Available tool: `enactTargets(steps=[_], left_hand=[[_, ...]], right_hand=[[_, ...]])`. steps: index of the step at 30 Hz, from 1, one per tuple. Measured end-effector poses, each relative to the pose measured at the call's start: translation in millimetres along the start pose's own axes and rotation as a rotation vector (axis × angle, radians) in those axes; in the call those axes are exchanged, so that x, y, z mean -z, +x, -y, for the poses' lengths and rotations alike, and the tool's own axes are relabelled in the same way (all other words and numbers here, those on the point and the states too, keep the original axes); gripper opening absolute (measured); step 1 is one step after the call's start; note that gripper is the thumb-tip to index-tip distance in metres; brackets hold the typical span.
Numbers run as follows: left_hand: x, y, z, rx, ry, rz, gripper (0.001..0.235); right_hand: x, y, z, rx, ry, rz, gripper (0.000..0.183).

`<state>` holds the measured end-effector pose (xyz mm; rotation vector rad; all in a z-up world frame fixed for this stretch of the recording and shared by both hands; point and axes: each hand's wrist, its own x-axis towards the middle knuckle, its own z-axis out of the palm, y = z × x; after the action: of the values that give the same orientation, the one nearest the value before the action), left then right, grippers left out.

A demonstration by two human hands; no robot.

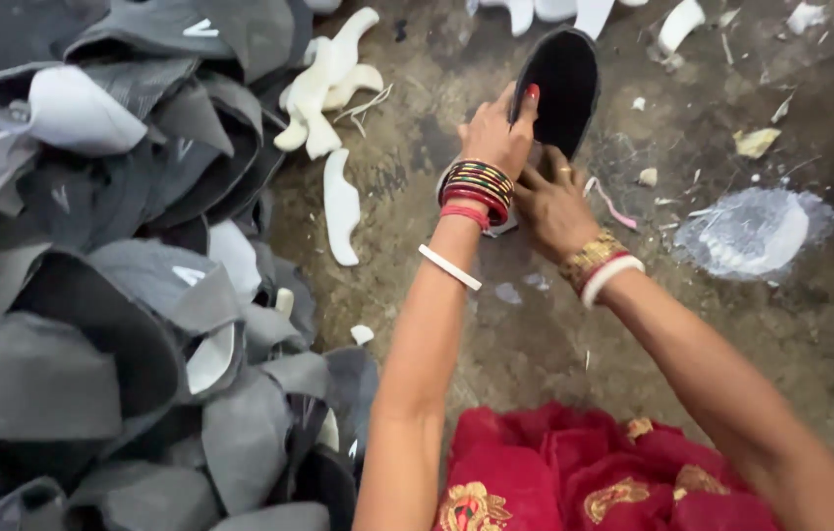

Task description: Apply adhesive or primer to the edges of various shoe uppers using a hand-held sponge block.

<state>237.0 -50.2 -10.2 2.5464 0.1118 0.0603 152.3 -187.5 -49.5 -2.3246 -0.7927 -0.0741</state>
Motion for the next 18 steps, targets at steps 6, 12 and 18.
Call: enactTargets(steps=[6, 12, 18], left_hand=[[-30, 17, -4, 0.138, 0.077, 0.165, 0.066], [-31, 21, -7, 0.122, 0.126, 0.088, 0.059], [-23, 16, -16, 0.069, 0.125, 0.122, 0.052]], right_hand=[[-22, 7, -44, -0.055, -0.024, -0.067, 0.045], [12, -14, -37, -0.086, 0.153, 0.014, 0.055], [3, 10, -60, -0.081, 0.115, 0.041, 0.057]])
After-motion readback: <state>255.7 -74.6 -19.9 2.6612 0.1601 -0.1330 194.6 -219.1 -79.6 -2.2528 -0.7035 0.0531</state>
